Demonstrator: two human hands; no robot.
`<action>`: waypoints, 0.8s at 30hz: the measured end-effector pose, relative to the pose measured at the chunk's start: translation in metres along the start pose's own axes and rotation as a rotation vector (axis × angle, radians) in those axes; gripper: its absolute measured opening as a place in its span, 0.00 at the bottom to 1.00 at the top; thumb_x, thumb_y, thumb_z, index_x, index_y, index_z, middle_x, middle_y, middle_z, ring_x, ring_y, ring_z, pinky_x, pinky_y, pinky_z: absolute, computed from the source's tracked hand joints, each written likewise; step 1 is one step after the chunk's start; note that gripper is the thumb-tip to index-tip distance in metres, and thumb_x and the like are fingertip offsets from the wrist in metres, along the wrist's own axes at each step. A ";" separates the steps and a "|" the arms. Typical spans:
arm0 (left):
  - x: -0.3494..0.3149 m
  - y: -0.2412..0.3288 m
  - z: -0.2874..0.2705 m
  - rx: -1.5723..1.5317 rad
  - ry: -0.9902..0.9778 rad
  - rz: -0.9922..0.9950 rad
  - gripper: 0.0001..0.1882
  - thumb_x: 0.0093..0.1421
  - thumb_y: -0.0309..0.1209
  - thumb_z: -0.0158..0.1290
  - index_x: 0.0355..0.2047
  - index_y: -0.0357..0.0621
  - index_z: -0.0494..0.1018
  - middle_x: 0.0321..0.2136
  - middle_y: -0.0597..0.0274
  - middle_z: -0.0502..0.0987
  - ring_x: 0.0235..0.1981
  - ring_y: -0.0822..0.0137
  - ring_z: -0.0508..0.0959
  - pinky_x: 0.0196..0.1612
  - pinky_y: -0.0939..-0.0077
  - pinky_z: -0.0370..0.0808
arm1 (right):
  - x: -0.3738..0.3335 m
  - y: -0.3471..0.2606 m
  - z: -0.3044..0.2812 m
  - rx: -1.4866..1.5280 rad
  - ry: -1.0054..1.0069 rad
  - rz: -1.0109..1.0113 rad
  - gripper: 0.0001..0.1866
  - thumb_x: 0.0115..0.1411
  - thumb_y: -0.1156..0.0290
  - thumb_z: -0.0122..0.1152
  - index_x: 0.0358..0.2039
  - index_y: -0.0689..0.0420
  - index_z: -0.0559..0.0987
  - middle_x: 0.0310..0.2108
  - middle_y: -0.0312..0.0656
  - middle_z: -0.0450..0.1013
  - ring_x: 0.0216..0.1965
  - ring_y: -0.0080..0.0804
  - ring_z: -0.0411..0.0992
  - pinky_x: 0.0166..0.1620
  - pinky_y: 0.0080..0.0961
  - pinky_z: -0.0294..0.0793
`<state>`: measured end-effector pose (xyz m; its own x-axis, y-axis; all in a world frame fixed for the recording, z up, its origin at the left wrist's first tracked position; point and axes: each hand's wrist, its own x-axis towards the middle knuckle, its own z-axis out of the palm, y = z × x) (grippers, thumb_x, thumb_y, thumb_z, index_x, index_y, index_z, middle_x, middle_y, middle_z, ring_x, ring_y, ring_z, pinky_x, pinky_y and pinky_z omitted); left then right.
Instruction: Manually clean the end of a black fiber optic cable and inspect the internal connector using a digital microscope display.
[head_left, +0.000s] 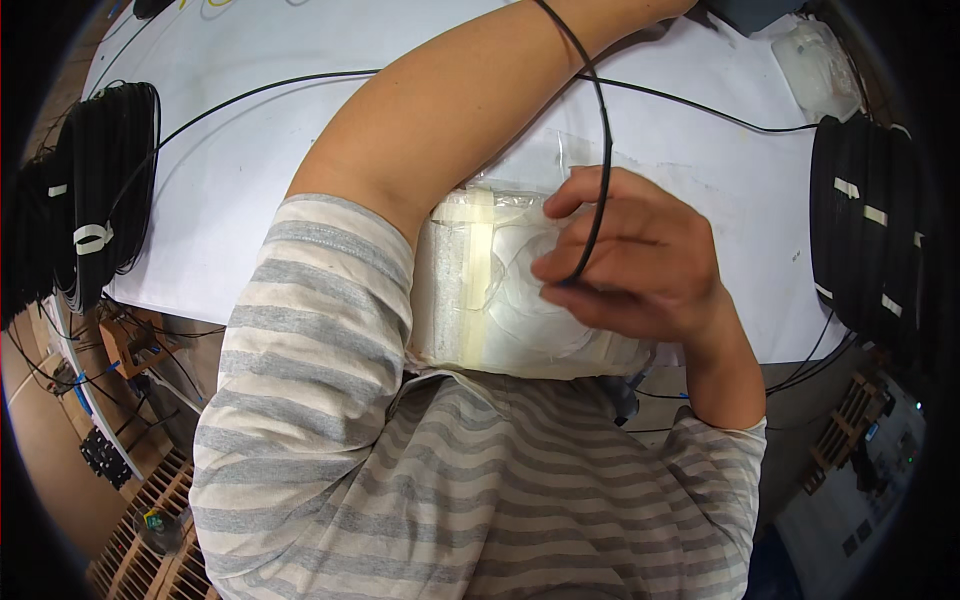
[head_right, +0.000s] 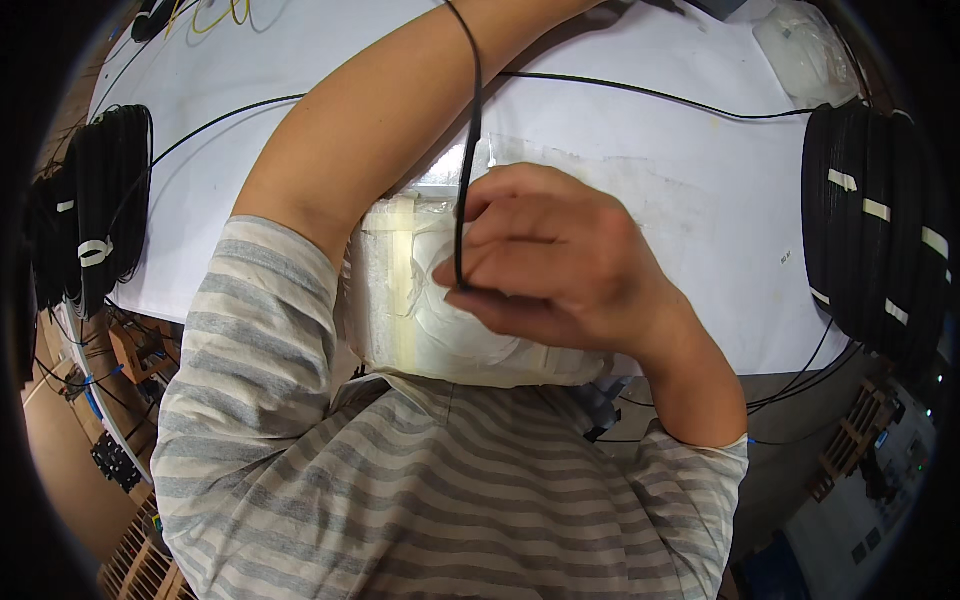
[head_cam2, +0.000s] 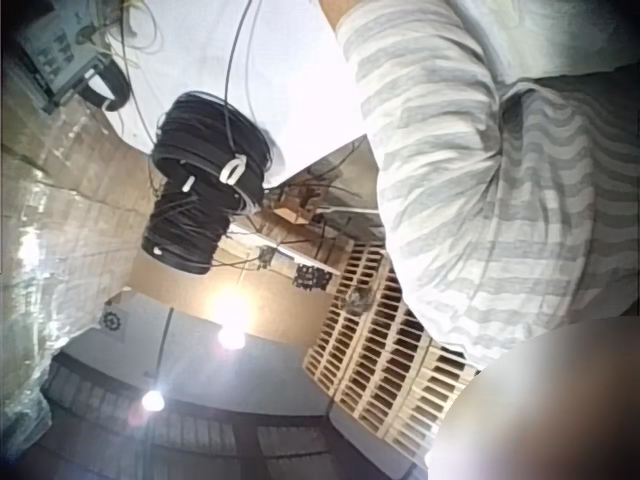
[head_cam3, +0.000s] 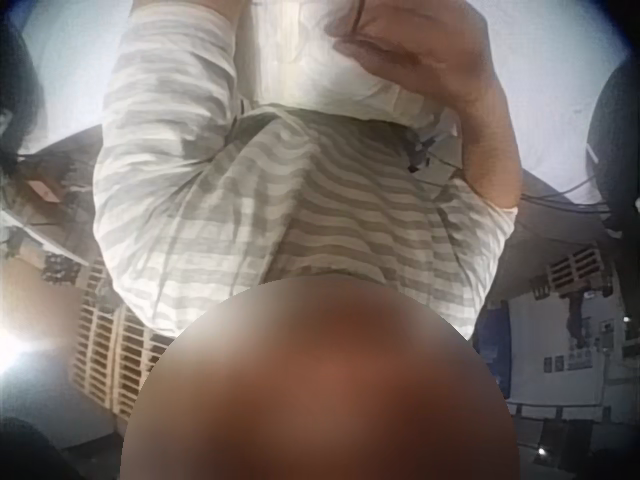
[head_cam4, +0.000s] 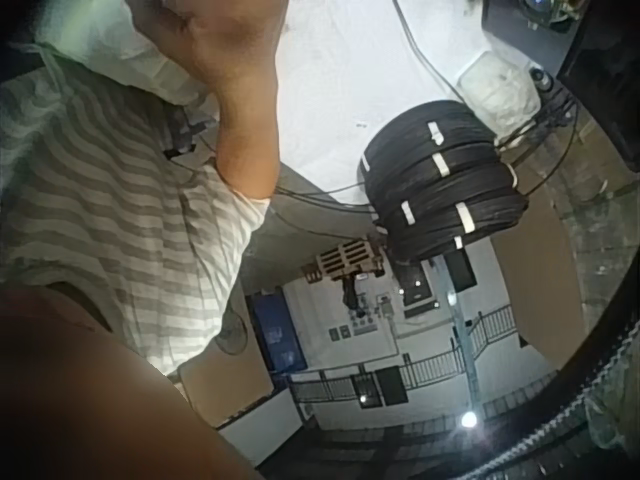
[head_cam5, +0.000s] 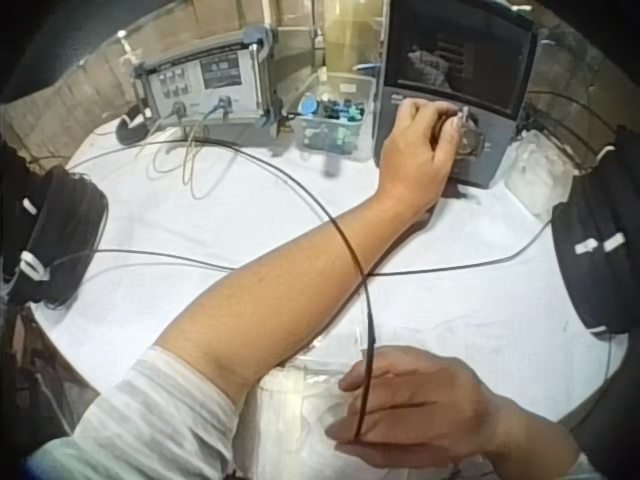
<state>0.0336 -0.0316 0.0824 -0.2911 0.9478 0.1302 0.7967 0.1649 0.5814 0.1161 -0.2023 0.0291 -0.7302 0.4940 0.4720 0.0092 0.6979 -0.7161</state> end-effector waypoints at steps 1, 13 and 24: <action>0.001 0.000 0.001 -0.002 0.006 0.010 0.12 0.73 0.36 0.55 0.49 0.42 0.79 0.44 0.51 0.75 0.42 0.49 0.81 0.46 0.61 0.78 | -0.001 -0.001 0.001 0.046 -0.028 -0.003 0.12 0.46 0.78 0.82 0.33 0.56 0.89 0.35 0.39 0.82 0.41 0.41 0.81 0.42 0.35 0.84; 0.015 -0.001 0.020 -0.018 -0.001 -0.008 0.13 0.74 0.37 0.54 0.49 0.42 0.78 0.44 0.51 0.75 0.43 0.50 0.81 0.47 0.60 0.77 | 0.005 -0.001 -0.005 0.047 0.015 -0.004 0.11 0.45 0.79 0.81 0.28 0.58 0.85 0.33 0.39 0.81 0.39 0.41 0.81 0.41 0.34 0.84; 0.011 -0.002 0.008 -0.011 -0.008 -0.036 0.13 0.74 0.37 0.54 0.49 0.42 0.78 0.44 0.51 0.75 0.43 0.49 0.81 0.47 0.60 0.77 | 0.006 0.001 -0.002 0.023 0.013 -0.007 0.10 0.46 0.79 0.82 0.27 0.59 0.85 0.32 0.38 0.81 0.38 0.41 0.80 0.42 0.35 0.84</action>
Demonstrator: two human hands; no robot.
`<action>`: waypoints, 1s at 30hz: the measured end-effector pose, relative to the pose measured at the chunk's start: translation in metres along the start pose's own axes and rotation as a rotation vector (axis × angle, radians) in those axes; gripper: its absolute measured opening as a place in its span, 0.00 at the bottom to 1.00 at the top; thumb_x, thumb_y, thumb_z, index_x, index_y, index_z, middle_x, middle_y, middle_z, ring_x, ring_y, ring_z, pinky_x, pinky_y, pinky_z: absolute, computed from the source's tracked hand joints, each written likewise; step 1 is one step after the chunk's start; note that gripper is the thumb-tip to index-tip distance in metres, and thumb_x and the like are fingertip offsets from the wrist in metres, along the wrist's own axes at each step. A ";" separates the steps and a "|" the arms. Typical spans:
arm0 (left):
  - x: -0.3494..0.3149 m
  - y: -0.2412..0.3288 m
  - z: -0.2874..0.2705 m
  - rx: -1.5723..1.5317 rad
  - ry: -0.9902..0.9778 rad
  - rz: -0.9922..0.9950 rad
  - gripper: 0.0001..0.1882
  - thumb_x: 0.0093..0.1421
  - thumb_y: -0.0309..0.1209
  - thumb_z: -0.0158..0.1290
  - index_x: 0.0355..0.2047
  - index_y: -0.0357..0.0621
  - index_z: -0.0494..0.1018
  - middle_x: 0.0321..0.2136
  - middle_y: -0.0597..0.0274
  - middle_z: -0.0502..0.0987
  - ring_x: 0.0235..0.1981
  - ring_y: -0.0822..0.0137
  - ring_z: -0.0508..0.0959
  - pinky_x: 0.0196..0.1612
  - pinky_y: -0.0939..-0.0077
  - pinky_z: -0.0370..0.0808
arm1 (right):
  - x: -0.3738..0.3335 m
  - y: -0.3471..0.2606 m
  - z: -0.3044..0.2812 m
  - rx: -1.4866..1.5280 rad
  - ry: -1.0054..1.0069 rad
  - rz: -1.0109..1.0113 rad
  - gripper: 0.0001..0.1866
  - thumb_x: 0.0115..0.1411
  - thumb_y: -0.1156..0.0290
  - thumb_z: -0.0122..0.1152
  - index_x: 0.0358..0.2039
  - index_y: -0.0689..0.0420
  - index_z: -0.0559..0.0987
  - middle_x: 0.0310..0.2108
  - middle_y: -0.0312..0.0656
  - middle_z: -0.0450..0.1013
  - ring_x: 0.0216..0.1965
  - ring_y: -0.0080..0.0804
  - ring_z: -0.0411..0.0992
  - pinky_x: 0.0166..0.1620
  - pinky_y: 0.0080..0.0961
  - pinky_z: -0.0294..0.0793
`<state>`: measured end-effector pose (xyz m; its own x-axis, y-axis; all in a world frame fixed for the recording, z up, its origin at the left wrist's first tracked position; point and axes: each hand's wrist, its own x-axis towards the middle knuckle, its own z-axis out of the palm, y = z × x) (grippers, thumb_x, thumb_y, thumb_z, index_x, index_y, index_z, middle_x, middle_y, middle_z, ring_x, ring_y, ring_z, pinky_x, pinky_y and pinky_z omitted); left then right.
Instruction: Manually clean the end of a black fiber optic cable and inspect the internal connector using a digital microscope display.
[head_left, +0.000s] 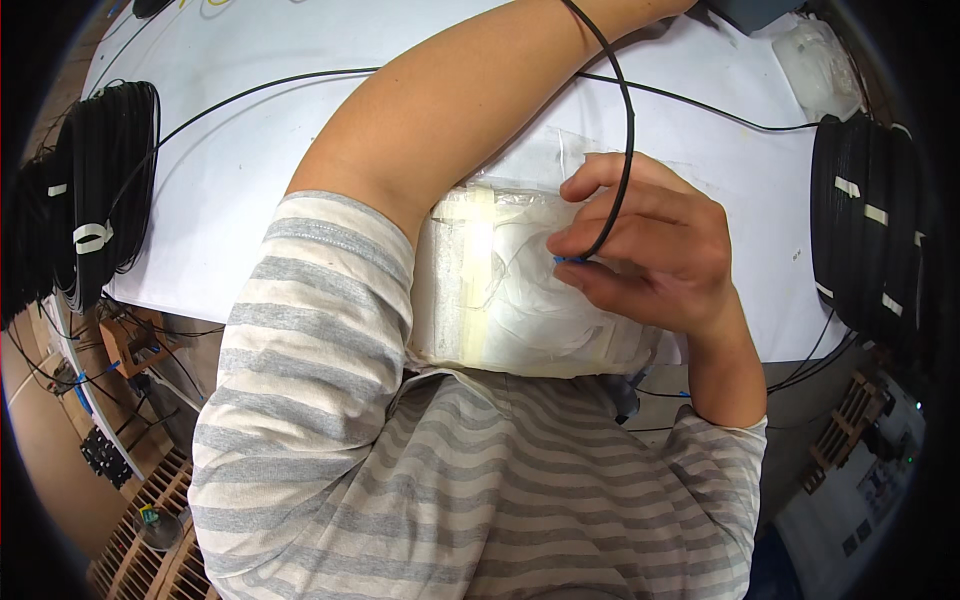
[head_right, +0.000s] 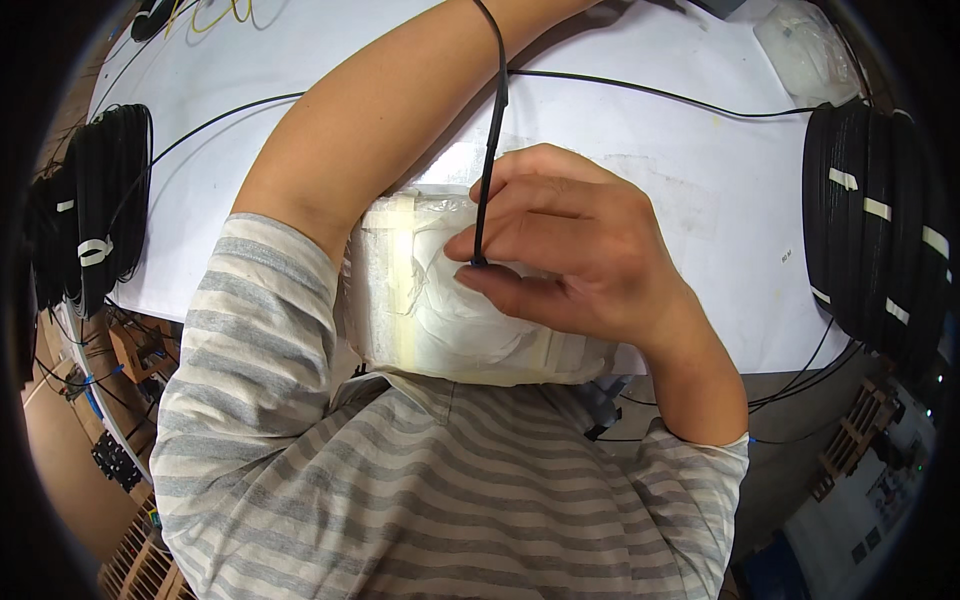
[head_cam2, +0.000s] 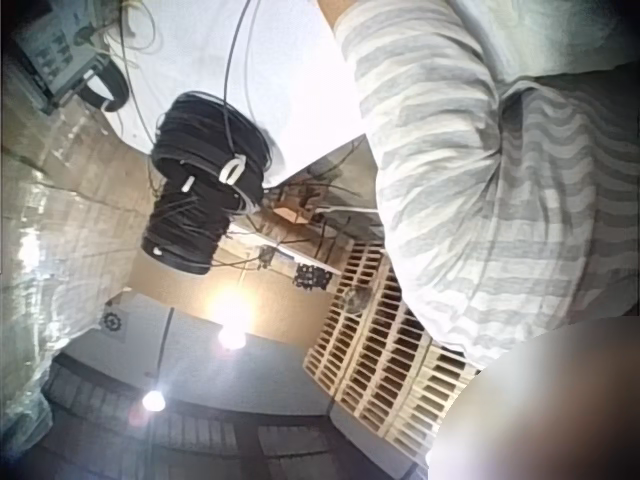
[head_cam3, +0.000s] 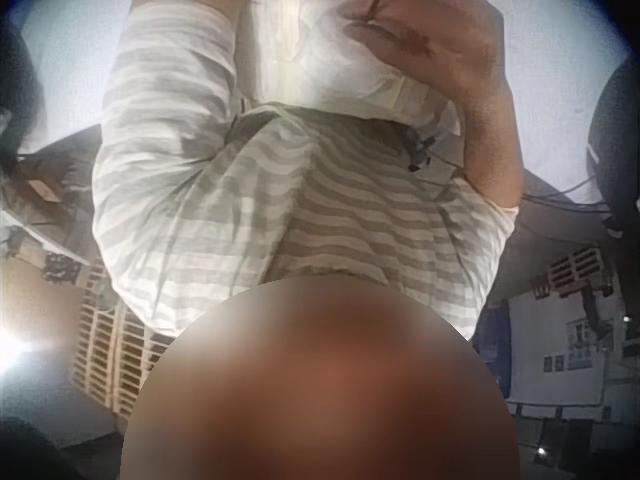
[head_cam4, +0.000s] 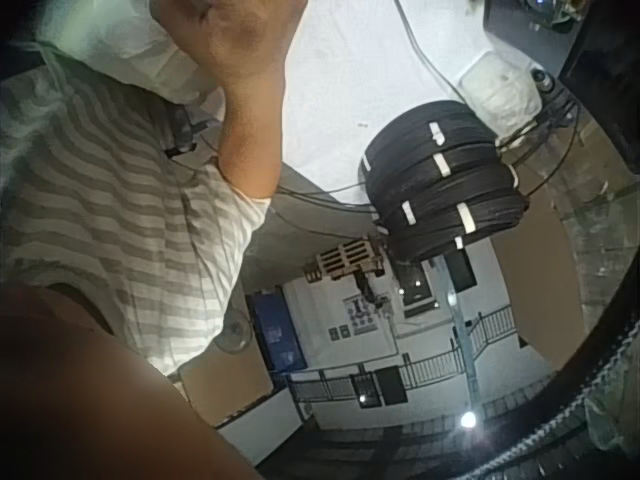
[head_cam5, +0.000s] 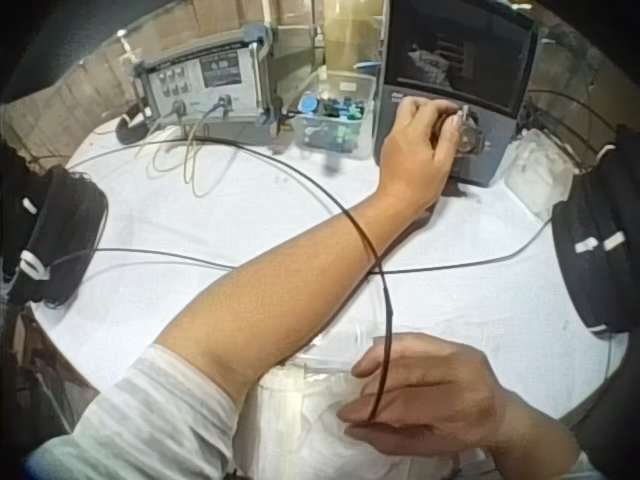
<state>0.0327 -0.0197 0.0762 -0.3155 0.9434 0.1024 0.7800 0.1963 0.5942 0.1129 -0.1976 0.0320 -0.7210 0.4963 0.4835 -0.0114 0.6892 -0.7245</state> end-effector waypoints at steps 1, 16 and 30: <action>0.006 -0.003 0.003 -0.037 0.014 0.007 0.13 0.74 0.37 0.54 0.49 0.42 0.78 0.44 0.51 0.75 0.43 0.49 0.81 0.47 0.60 0.77 | 0.001 -0.001 0.002 -0.029 0.018 0.004 0.10 0.46 0.78 0.82 0.27 0.58 0.85 0.32 0.38 0.81 0.38 0.41 0.80 0.42 0.35 0.84; 0.005 0.002 0.016 -0.021 -0.002 0.030 0.13 0.73 0.36 0.54 0.49 0.41 0.78 0.45 0.51 0.75 0.43 0.49 0.81 0.48 0.60 0.78 | -0.003 -0.001 -0.004 0.004 -0.010 0.012 0.12 0.45 0.77 0.82 0.30 0.58 0.87 0.32 0.38 0.80 0.39 0.41 0.81 0.41 0.34 0.84; -0.003 -0.015 0.010 -0.432 0.114 0.352 0.12 0.73 0.36 0.55 0.49 0.41 0.79 0.44 0.51 0.75 0.42 0.51 0.81 0.46 0.61 0.77 | -0.005 0.004 -0.005 -0.060 0.017 0.018 0.11 0.45 0.78 0.82 0.28 0.58 0.86 0.32 0.38 0.81 0.38 0.39 0.80 0.41 0.34 0.83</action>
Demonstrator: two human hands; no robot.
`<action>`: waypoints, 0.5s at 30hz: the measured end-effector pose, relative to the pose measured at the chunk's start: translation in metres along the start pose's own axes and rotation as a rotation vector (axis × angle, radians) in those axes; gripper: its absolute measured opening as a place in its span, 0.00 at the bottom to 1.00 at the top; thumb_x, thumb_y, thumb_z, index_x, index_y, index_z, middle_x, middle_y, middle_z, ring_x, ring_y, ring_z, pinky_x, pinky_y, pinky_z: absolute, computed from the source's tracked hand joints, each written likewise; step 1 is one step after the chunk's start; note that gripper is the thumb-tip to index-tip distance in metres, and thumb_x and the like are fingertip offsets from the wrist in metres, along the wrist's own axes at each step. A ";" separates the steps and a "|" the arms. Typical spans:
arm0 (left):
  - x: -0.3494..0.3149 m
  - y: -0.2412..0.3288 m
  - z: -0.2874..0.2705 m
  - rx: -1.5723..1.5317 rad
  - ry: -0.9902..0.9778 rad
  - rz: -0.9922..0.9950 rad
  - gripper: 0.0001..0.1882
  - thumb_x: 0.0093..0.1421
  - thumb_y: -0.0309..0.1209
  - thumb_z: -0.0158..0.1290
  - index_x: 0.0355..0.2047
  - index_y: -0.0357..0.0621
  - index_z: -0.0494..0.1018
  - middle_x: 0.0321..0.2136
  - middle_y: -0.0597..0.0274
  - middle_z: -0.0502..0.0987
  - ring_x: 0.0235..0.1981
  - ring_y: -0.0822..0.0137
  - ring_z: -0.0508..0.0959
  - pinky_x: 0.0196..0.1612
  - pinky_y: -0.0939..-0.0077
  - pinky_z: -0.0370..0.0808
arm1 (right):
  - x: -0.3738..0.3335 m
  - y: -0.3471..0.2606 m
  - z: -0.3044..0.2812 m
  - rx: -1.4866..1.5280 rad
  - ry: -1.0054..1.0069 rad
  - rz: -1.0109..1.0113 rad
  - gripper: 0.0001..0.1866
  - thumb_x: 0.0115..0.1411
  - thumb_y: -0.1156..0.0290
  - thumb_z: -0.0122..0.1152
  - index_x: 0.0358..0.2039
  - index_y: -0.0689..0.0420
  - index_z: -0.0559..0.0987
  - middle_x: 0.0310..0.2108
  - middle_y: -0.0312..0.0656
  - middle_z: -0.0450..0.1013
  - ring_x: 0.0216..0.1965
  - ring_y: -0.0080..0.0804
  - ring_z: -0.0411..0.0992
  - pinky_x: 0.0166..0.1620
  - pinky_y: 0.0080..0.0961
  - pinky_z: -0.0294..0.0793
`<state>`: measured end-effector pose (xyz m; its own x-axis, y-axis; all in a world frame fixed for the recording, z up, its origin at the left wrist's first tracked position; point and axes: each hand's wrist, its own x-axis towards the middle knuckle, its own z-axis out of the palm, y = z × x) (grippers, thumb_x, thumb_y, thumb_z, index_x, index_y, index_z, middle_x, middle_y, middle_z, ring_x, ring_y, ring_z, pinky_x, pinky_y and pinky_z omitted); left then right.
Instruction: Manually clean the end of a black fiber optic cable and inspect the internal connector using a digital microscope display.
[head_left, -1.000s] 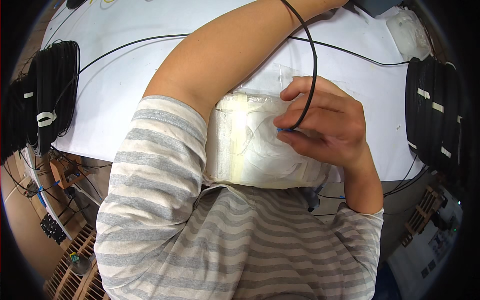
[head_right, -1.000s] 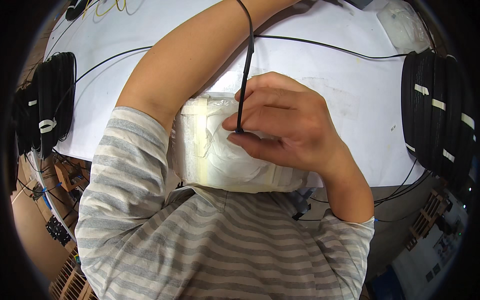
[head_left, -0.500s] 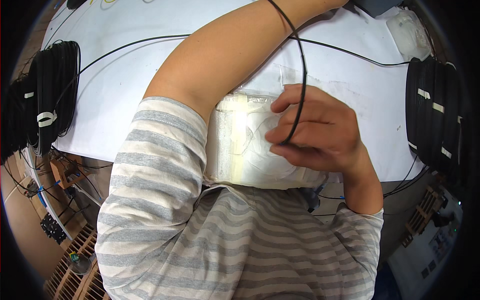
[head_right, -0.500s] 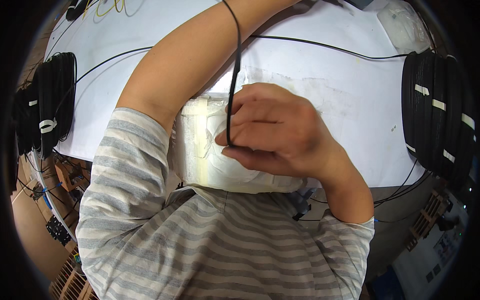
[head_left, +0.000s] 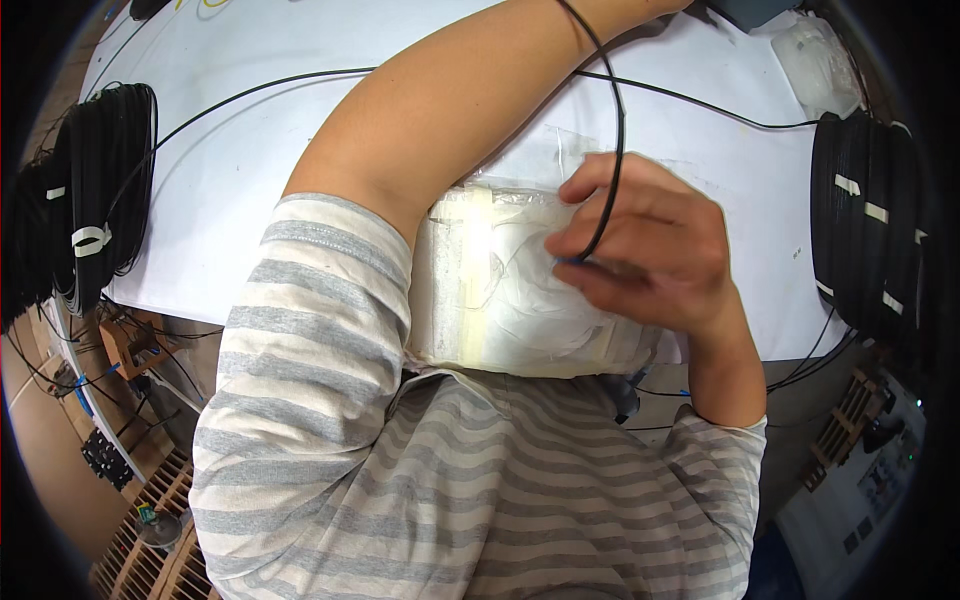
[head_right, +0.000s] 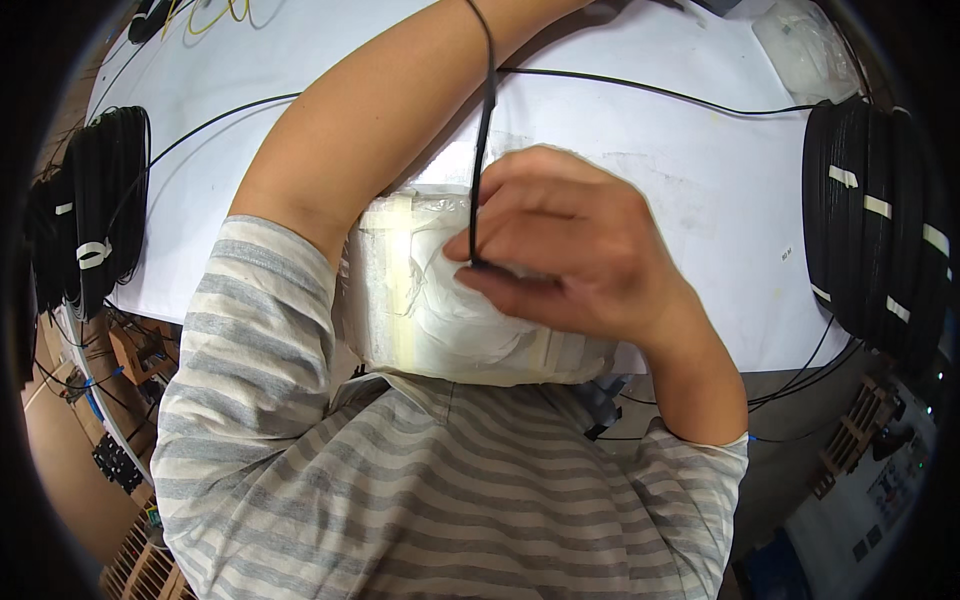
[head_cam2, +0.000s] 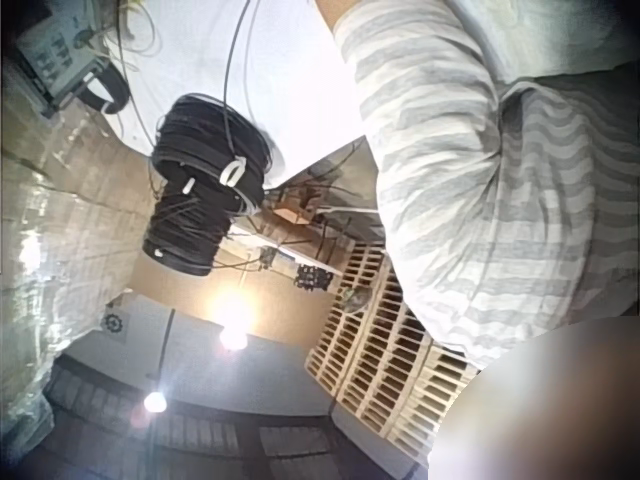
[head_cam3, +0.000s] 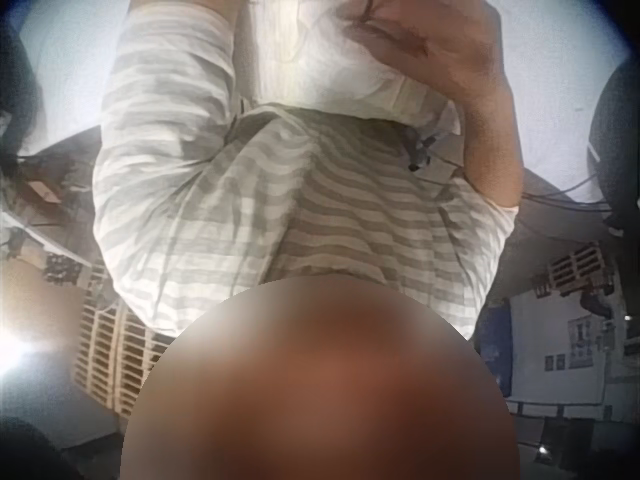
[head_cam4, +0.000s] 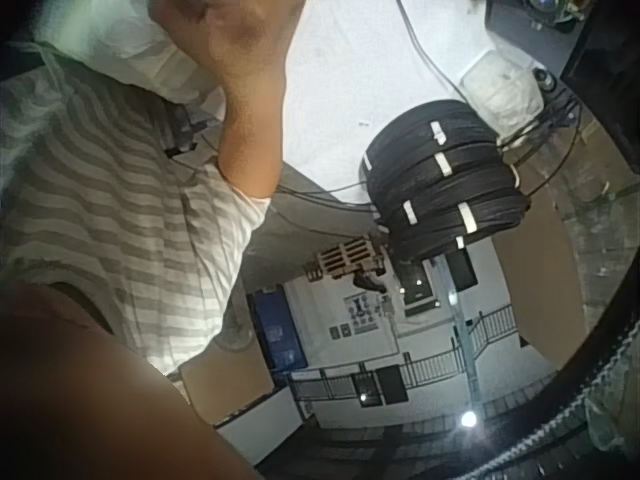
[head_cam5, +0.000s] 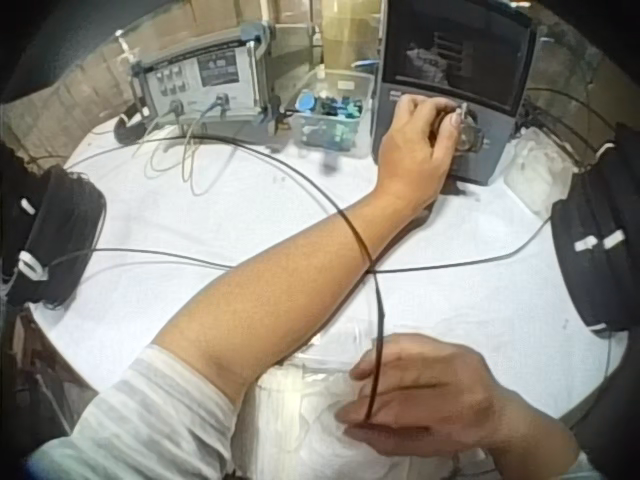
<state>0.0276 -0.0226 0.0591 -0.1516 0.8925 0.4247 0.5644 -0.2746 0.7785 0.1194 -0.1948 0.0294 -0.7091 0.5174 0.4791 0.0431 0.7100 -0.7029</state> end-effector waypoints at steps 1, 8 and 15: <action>0.001 0.023 -0.003 0.417 -0.131 -0.340 0.12 0.73 0.36 0.55 0.49 0.41 0.79 0.44 0.51 0.75 0.42 0.51 0.81 0.46 0.61 0.77 | -0.001 -0.001 0.002 -0.001 0.002 0.001 0.11 0.45 0.78 0.82 0.28 0.58 0.86 0.32 0.38 0.81 0.38 0.39 0.80 0.41 0.34 0.83; 0.002 0.023 -0.010 0.451 -0.126 -0.334 0.12 0.73 0.36 0.55 0.49 0.41 0.79 0.44 0.51 0.75 0.41 0.50 0.81 0.46 0.61 0.77 | 0.002 -0.002 0.001 0.014 0.029 0.020 0.10 0.46 0.77 0.82 0.28 0.58 0.85 0.31 0.38 0.80 0.38 0.40 0.80 0.42 0.35 0.84; 0.003 0.018 -0.007 0.452 -0.109 -0.301 0.12 0.74 0.36 0.55 0.49 0.41 0.78 0.44 0.51 0.75 0.41 0.51 0.81 0.46 0.62 0.77 | 0.001 -0.009 0.006 0.136 -0.092 -0.027 0.12 0.45 0.77 0.82 0.32 0.57 0.89 0.32 0.38 0.81 0.38 0.39 0.81 0.41 0.35 0.84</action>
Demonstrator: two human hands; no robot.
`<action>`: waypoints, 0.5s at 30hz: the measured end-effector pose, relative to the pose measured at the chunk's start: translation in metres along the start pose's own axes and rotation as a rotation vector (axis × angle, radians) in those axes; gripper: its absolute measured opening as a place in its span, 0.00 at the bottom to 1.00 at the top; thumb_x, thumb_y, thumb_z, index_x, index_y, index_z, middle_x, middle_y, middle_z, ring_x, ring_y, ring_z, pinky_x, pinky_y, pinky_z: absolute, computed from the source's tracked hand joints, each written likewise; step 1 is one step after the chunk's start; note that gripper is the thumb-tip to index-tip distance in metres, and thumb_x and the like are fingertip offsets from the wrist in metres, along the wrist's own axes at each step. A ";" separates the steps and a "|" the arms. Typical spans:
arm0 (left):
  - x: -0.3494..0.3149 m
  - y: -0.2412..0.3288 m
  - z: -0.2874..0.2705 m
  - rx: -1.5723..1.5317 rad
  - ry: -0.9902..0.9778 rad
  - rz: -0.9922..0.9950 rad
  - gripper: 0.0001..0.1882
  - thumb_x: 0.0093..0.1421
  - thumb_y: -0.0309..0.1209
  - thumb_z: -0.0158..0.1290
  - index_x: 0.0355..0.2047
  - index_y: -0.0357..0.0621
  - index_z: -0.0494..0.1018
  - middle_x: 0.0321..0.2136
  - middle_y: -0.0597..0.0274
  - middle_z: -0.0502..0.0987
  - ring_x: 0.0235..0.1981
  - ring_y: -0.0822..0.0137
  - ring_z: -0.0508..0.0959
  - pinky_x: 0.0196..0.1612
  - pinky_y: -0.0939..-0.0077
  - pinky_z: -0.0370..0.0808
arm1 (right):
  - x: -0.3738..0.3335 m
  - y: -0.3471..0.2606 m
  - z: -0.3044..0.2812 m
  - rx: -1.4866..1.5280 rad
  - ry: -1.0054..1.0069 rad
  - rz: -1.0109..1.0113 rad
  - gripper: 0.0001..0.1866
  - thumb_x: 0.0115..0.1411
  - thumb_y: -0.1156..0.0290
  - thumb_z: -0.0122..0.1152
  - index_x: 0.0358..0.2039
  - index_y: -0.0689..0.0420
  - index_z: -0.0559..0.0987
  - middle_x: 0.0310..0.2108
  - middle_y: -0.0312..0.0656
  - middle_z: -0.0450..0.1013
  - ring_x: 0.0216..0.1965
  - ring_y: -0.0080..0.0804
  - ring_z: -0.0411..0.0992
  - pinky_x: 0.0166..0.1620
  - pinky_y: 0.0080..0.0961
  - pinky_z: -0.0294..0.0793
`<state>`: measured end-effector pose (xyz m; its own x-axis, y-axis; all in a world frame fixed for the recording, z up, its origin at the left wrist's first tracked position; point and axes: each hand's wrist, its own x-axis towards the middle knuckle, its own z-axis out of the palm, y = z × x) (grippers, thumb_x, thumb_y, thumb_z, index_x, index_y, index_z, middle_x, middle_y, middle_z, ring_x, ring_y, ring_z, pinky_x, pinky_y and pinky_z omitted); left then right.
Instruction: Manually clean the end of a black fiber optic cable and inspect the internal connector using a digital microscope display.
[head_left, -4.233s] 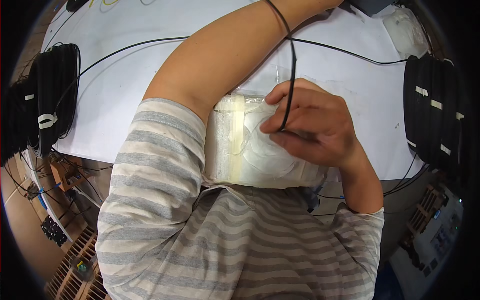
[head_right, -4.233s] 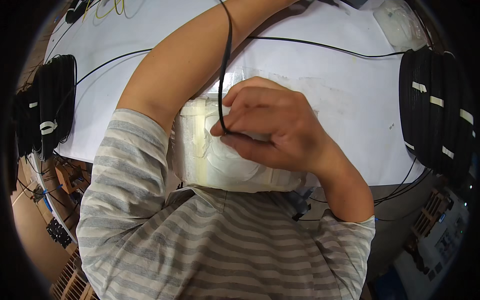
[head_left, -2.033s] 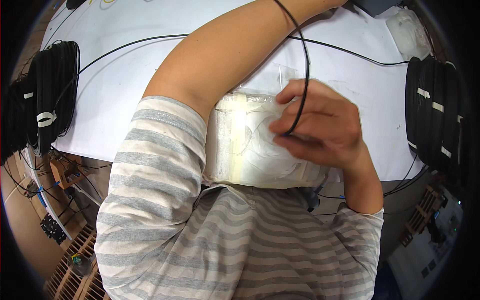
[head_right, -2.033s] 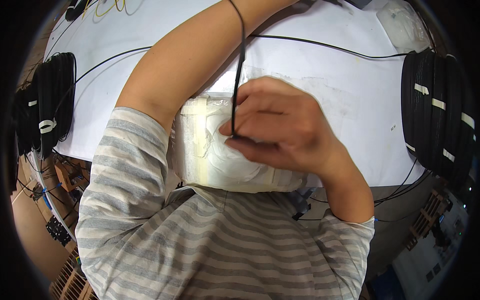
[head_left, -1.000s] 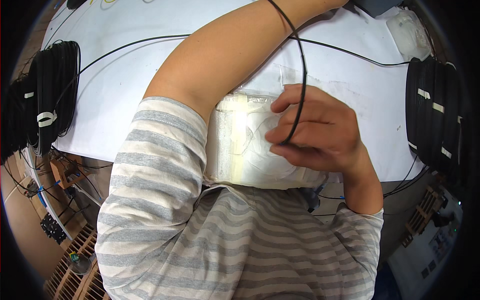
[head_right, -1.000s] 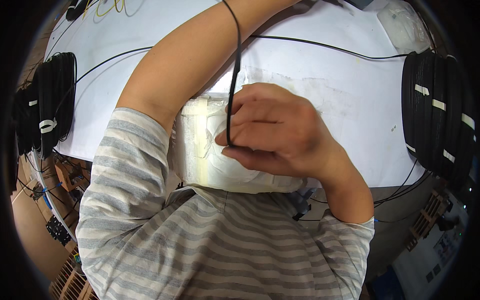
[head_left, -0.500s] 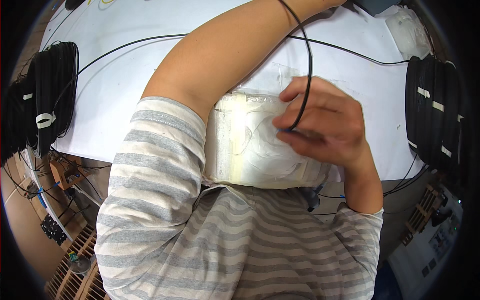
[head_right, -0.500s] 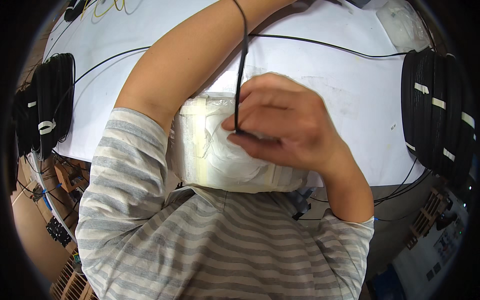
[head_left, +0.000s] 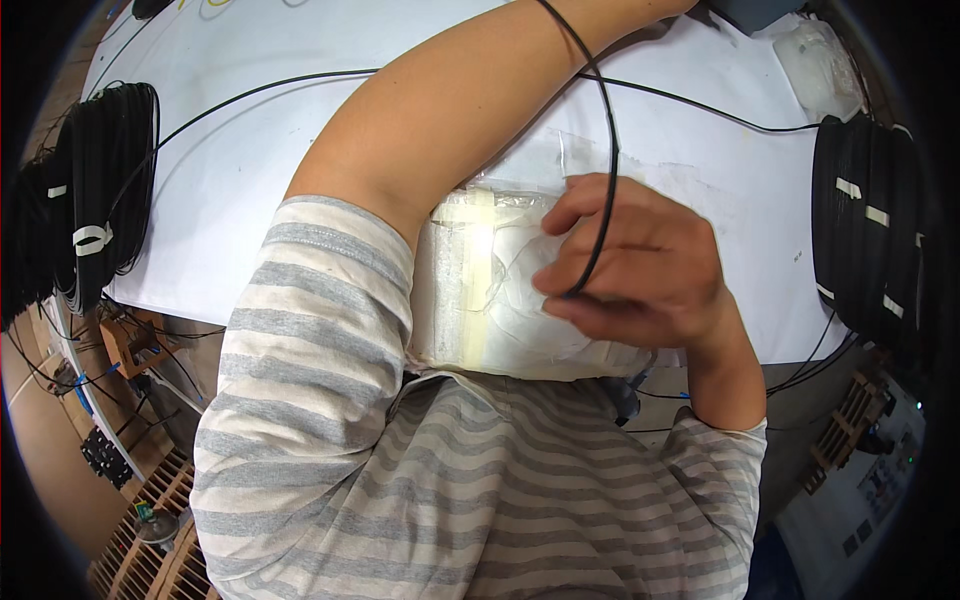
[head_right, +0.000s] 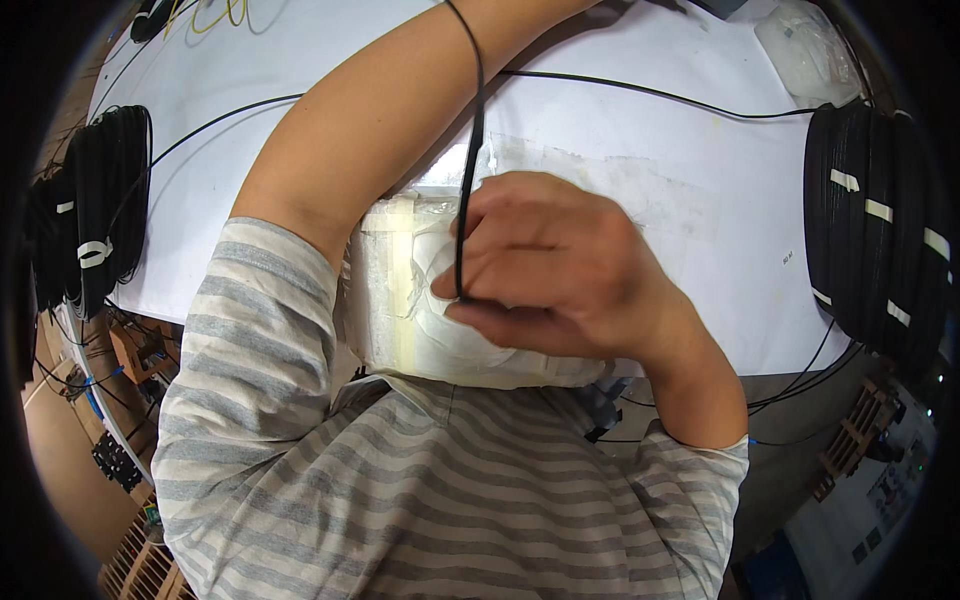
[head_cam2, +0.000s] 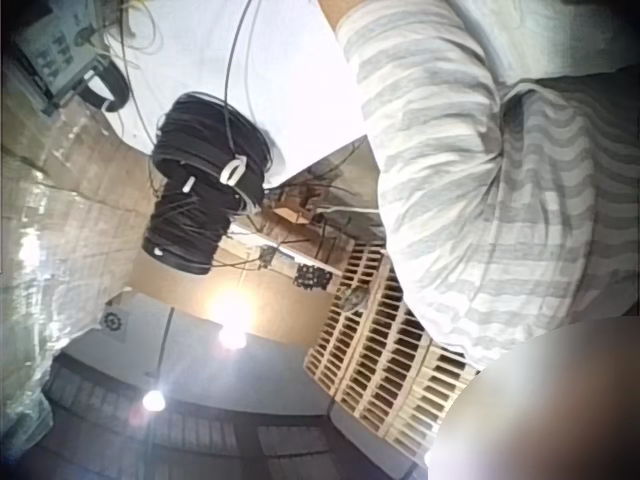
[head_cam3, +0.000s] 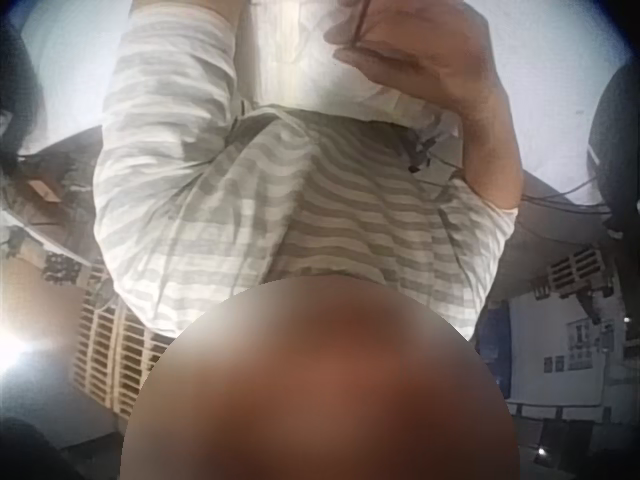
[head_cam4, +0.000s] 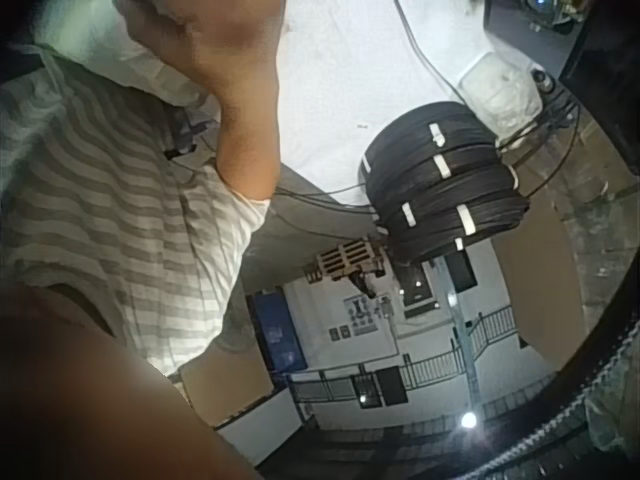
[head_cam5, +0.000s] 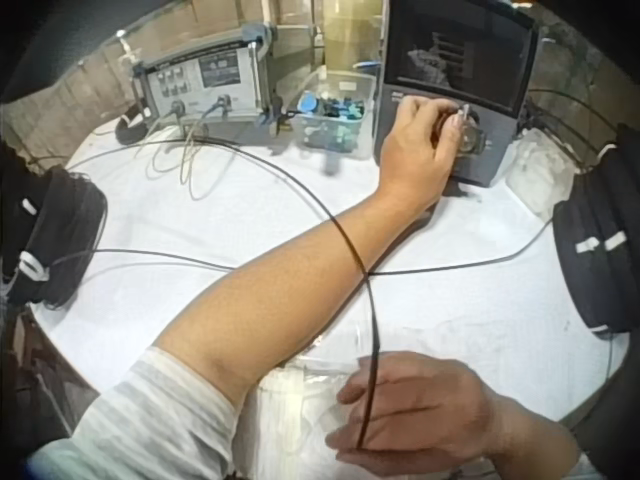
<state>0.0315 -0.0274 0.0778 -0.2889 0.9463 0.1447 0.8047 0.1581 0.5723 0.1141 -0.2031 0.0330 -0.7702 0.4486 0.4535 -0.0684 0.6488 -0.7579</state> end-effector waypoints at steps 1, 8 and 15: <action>0.002 -0.002 0.002 0.012 0.009 0.019 0.12 0.74 0.36 0.55 0.49 0.41 0.78 0.44 0.51 0.75 0.41 0.51 0.81 0.46 0.62 0.77 | 0.002 0.000 -0.002 -0.047 0.042 0.015 0.11 0.45 0.77 0.82 0.30 0.58 0.87 0.31 0.38 0.80 0.38 0.39 0.80 0.41 0.35 0.84; 0.001 0.003 0.000 -0.018 -0.011 -0.008 0.12 0.73 0.36 0.55 0.49 0.41 0.78 0.44 0.51 0.75 0.42 0.51 0.81 0.46 0.62 0.77 | 0.001 0.001 0.000 -0.005 0.026 0.011 0.10 0.46 0.78 0.81 0.26 0.58 0.84 0.32 0.38 0.81 0.38 0.39 0.80 0.42 0.35 0.83; 0.003 -0.002 0.003 -0.014 -0.005 -0.003 0.12 0.73 0.36 0.55 0.49 0.41 0.78 0.44 0.51 0.75 0.42 0.50 0.81 0.47 0.61 0.77 | 0.001 0.003 -0.003 -0.074 0.042 0.023 0.10 0.45 0.78 0.81 0.28 0.57 0.86 0.32 0.37 0.81 0.39 0.40 0.80 0.43 0.35 0.84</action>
<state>0.0308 -0.0237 0.0749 -0.2881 0.9475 0.1390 0.7964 0.1566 0.5841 0.1149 -0.1987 0.0321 -0.7435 0.4886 0.4566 -0.0021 0.6810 -0.7323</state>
